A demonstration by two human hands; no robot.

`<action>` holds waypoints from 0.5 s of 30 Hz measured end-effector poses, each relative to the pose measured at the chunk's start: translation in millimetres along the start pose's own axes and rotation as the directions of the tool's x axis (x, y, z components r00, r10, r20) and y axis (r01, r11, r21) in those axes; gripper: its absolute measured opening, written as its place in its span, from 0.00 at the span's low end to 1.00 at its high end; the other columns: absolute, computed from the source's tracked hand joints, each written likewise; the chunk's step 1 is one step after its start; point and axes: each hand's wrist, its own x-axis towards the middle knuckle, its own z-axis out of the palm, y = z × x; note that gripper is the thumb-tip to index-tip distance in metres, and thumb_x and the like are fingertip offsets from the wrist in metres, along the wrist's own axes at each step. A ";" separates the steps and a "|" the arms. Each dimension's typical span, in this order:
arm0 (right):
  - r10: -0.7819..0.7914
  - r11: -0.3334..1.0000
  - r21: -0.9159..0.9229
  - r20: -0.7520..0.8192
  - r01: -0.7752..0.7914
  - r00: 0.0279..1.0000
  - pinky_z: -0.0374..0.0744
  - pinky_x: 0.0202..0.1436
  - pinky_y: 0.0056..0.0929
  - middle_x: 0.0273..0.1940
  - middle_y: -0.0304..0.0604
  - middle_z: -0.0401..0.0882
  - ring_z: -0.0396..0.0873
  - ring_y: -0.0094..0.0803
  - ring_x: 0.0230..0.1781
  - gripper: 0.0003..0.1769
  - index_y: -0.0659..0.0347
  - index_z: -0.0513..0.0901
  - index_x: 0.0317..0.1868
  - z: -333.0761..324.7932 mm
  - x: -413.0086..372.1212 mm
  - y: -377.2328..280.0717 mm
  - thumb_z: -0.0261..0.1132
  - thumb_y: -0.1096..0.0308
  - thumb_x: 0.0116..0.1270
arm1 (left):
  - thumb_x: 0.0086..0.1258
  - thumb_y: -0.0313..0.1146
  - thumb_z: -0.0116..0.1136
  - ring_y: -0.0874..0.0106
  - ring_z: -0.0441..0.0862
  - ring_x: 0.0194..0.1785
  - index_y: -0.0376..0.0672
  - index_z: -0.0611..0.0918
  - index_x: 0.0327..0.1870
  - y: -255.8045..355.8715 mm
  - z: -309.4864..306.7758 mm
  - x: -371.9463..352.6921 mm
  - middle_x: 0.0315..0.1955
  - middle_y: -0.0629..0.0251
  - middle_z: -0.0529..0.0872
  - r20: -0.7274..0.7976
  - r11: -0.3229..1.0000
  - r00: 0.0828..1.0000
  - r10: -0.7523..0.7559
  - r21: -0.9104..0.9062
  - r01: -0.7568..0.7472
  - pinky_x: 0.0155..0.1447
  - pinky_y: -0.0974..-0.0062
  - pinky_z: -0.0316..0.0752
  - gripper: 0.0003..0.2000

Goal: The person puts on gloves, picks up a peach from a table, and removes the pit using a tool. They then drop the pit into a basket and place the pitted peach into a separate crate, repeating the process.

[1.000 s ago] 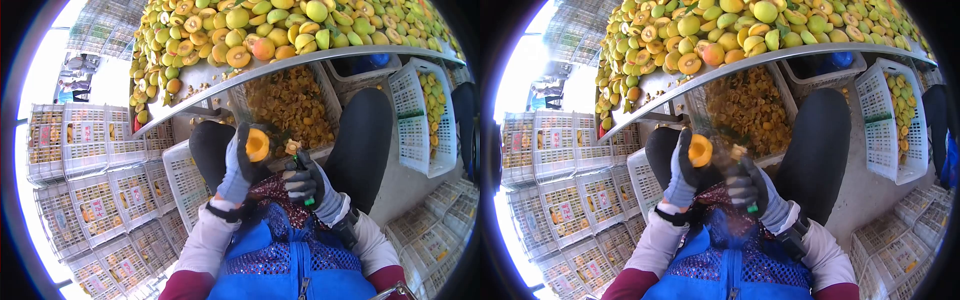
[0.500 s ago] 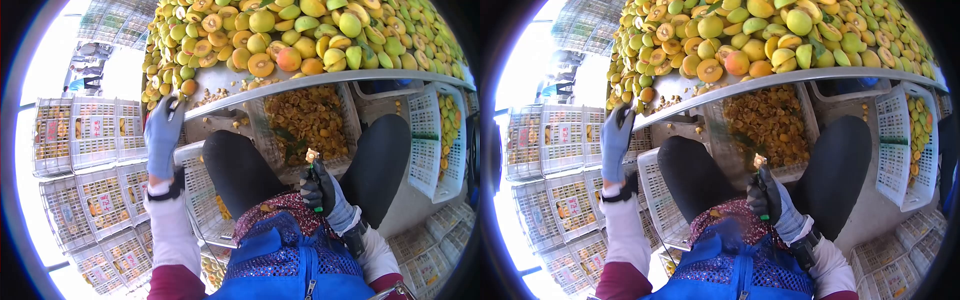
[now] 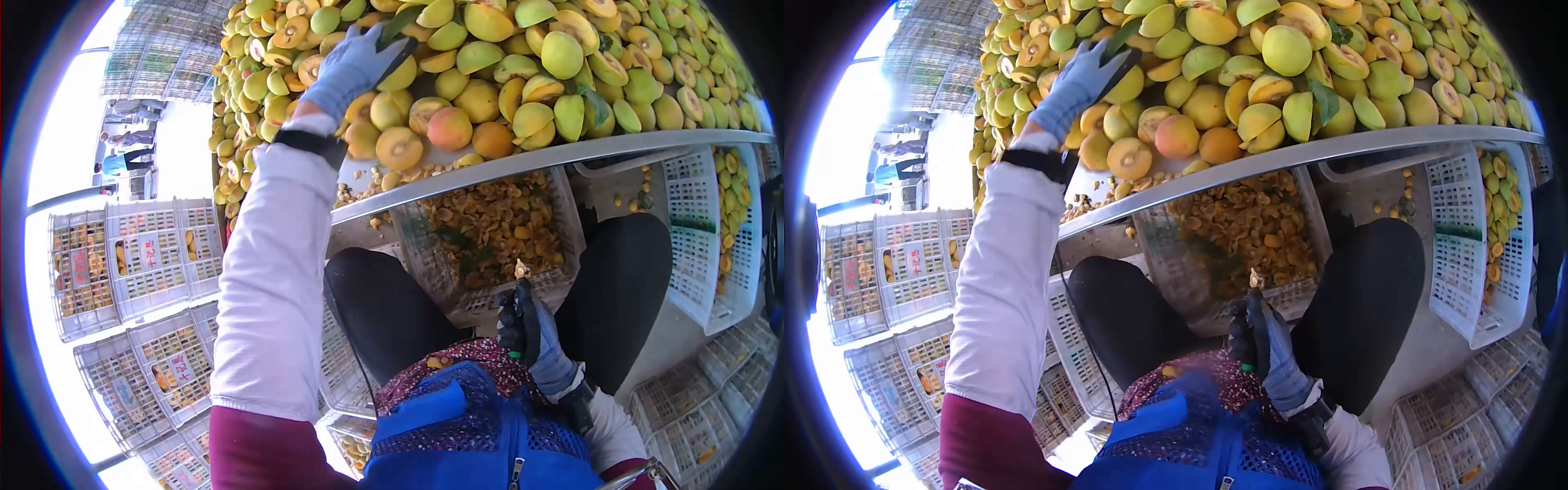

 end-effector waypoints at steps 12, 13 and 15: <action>-0.142 0.987 -0.035 0.285 0.159 0.948 0.61 0.11 0.19 0.19 0.35 0.68 0.63 0.20 0.12 0.20 0.59 0.74 0.42 26.3 -39.4 -11.5 0.53 0.49 0.72 | 0.51 0.30 0.67 0.52 0.76 0.49 0.46 0.74 0.58 65.5 -31.7 -163.1 0.50 0.51 0.72 -0.299 0.968 0.947 0.119 -0.177 -0.178 0.52 0.61 0.74 0.28; -0.133 0.988 -0.001 0.468 0.151 0.873 0.61 0.11 0.19 0.18 0.35 0.67 0.62 0.20 0.12 0.20 0.59 0.74 0.42 24.7 -47.3 -14.9 0.53 0.49 0.72 | 0.48 0.31 0.69 0.52 0.77 0.48 0.45 0.74 0.57 84.6 -37.7 -185.3 0.50 0.51 0.73 -0.162 0.944 0.984 0.072 -0.306 -0.120 0.51 0.63 0.75 0.30; -0.121 0.963 -0.140 0.537 0.230 0.835 0.59 0.10 0.19 0.16 0.35 0.65 0.62 0.20 0.11 0.20 0.59 0.74 0.41 37.3 -58.9 -21.5 0.52 0.49 0.72 | 0.45 0.33 0.73 0.53 0.78 0.49 0.45 0.74 0.58 109.9 -36.6 -225.7 0.50 0.54 0.73 -0.024 0.884 0.988 0.153 -0.443 -0.148 0.49 0.64 0.78 0.33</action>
